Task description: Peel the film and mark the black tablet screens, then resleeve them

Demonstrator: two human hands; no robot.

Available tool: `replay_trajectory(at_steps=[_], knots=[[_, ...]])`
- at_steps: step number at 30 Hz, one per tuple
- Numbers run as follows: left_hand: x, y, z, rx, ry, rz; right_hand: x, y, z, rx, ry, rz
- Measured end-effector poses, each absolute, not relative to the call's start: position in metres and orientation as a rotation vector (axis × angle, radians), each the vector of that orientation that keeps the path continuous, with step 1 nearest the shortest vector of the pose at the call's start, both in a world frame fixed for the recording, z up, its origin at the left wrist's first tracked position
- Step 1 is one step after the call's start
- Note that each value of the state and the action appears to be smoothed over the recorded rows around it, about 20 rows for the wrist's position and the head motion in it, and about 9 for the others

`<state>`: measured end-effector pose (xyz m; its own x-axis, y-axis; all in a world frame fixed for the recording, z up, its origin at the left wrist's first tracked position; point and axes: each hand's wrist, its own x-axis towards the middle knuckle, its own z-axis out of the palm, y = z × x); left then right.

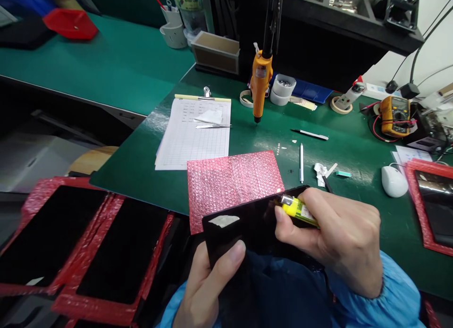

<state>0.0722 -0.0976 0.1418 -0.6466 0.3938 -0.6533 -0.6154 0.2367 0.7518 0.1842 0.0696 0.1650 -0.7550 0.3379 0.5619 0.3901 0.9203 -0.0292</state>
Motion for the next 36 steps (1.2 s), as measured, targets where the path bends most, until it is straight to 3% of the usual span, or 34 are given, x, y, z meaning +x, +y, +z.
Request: replay_trajectory(at_steps=[23, 36], knots=[[0.076, -0.096, 0.143, -0.209, 1.723, 1.558, 0.187, 0.065, 0.164, -0.513, -2.462, -0.098], [0.069, -0.091, 0.149, -0.435, 1.482, 1.561, 0.229, 0.120, 0.138, -0.981, -2.237, -0.071]])
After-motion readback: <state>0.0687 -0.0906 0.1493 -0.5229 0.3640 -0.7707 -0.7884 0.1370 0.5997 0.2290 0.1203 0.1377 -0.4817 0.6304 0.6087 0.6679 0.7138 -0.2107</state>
